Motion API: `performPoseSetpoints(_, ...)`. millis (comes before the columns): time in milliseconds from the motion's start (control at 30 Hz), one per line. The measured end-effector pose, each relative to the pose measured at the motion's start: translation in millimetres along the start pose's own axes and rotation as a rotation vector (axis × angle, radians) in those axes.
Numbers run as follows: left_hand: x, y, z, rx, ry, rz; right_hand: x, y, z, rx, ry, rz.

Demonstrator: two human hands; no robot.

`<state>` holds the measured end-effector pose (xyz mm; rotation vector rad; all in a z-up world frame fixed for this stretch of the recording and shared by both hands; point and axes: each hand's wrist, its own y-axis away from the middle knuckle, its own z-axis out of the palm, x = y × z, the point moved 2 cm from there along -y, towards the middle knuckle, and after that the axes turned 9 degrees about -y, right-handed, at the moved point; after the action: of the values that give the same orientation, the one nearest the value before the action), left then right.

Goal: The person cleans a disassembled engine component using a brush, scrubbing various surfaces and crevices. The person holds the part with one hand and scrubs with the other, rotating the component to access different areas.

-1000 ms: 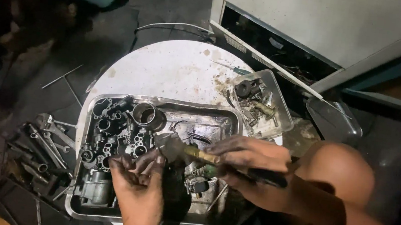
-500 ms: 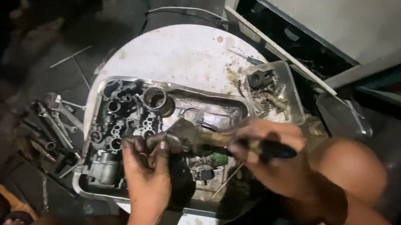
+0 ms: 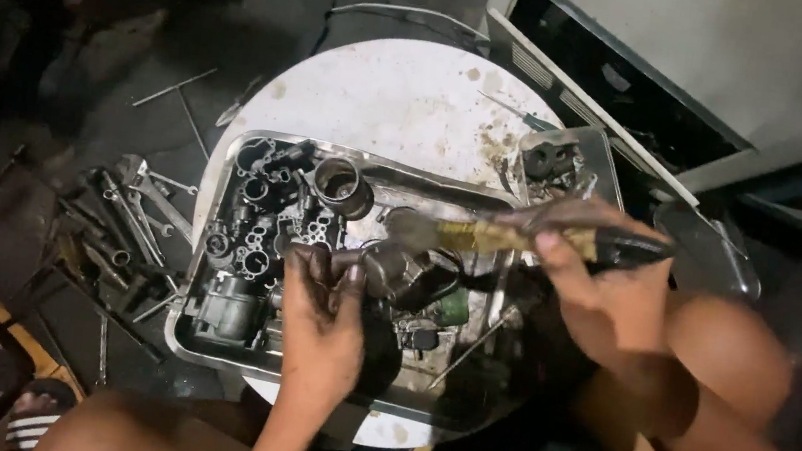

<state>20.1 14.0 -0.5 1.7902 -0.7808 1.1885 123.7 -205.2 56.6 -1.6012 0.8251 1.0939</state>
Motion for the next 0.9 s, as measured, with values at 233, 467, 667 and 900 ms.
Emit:
performPoseSetpoints(233, 1, -4, -4, 0.007, 0.070, 0.134, -3, -2, -4, 0.075, 0.159, 0.176)
performPoseSetpoints(467, 15, -5, -7, -0.021, 0.130, -0.214, -8, -4, -9, 0.039, 0.271, 0.351)
performPoseSetpoints(667, 44, 0, -4, 0.034, 0.643, -0.590, 16, 16, -1, 0.007, 0.023, 0.037)
performPoseSetpoints(900, 40, -3, -6, 0.200, 0.822, -0.698, 11, 10, 13, -0.202, 0.185, -0.250)
